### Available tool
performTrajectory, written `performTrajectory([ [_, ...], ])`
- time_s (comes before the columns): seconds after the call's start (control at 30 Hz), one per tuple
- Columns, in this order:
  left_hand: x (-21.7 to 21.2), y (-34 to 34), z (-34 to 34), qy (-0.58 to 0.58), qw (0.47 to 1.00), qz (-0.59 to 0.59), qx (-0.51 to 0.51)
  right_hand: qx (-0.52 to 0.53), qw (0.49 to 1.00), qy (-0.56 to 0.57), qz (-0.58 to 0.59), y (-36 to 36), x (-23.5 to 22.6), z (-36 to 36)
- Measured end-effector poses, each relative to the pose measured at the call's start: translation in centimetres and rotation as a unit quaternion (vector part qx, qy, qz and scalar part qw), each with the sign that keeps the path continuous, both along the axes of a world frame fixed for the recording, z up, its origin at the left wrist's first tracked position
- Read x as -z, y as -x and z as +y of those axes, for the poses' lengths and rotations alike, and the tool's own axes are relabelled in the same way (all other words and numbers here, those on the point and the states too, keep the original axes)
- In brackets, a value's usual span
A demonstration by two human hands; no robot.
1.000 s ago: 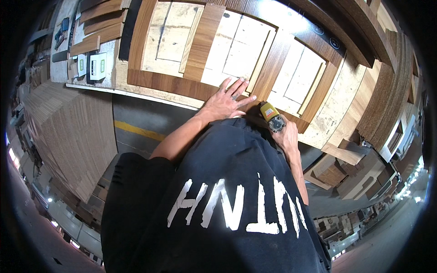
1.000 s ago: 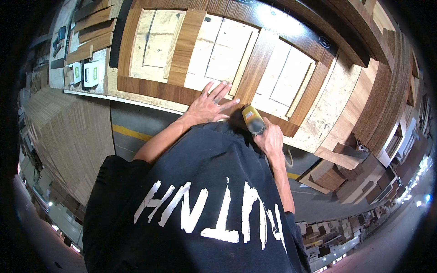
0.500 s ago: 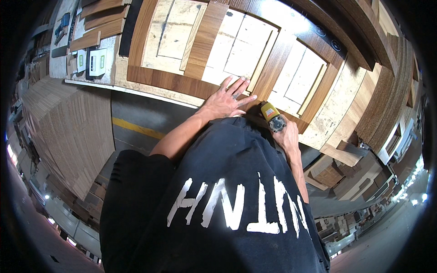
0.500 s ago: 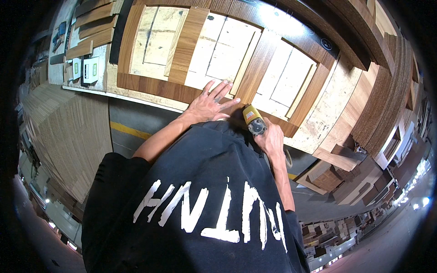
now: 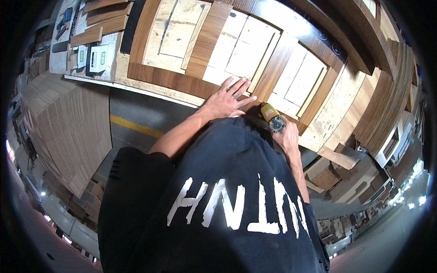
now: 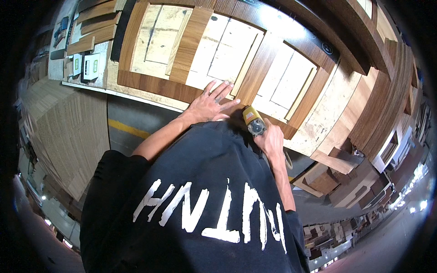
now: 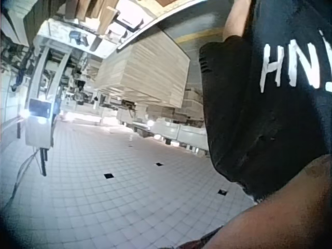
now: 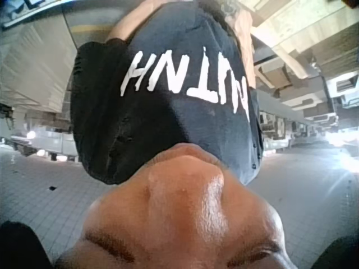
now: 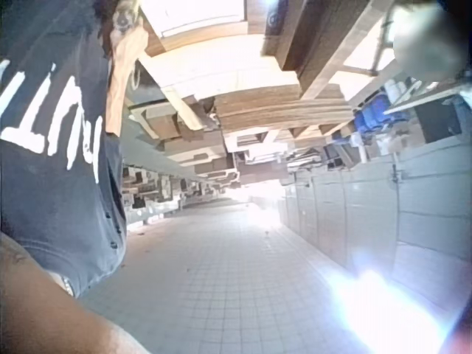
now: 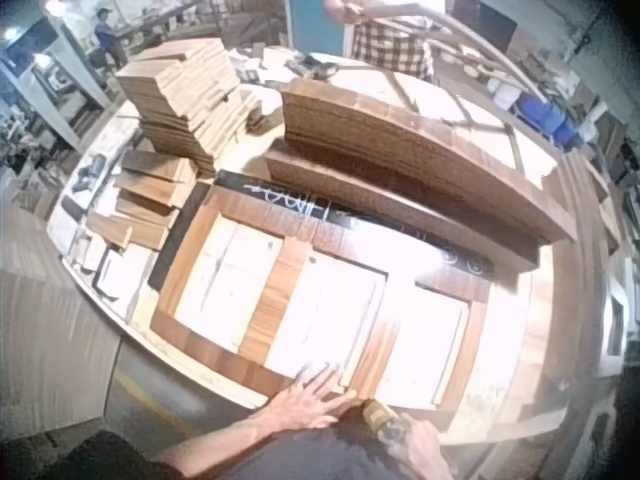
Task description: The person assembles a wooden frame by placing thin wooden strips into a jig and securing them with a nail gun. They repeatedly position strips and drive nails along the edges to fasten the pieces together.
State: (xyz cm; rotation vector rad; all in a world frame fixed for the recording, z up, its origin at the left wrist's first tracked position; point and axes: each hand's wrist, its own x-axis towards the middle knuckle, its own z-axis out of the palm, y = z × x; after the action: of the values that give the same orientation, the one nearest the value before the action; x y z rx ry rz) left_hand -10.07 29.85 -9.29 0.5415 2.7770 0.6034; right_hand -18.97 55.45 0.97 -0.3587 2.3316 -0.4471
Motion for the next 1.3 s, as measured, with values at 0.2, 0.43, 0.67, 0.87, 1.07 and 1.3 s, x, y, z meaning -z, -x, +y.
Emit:
performTrajectory([
  [0.2,-0.8,0.4,-0.5,0.01,1.0,-0.009,0.003,-0.016,1.0,0.026,-0.001,-0.1,0.4,-1.1],
  [0.43,-0.4,0.0,-0.5,-0.009,1.0,0.002,-0.007,-0.026,0.999,0.031,0.0,-0.2,0.8,-1.4],
  [0.67,-0.7,0.2,-0.3,0.006,1.0,-0.002,0.007,-0.036,0.999,0.033,0.02,-0.7,2.0,-0.1],
  [0.87,1.3,-2.1,-3.9,0.056,0.997,0.02,-0.043,0.011,1.0,0.027,-0.01,-2.5,0.1,2.1],
  [1.07,-0.2,-5.4,-11.0,0.108,0.983,0.052,-0.141,0.04,0.996,0.059,-0.055,-2.7,1.0,3.8],
  [1.3,-2.1,-6.4,-13.7,0.165,0.968,-0.029,-0.187,0.013,0.996,0.086,-0.036,-1.3,0.4,1.7],
])
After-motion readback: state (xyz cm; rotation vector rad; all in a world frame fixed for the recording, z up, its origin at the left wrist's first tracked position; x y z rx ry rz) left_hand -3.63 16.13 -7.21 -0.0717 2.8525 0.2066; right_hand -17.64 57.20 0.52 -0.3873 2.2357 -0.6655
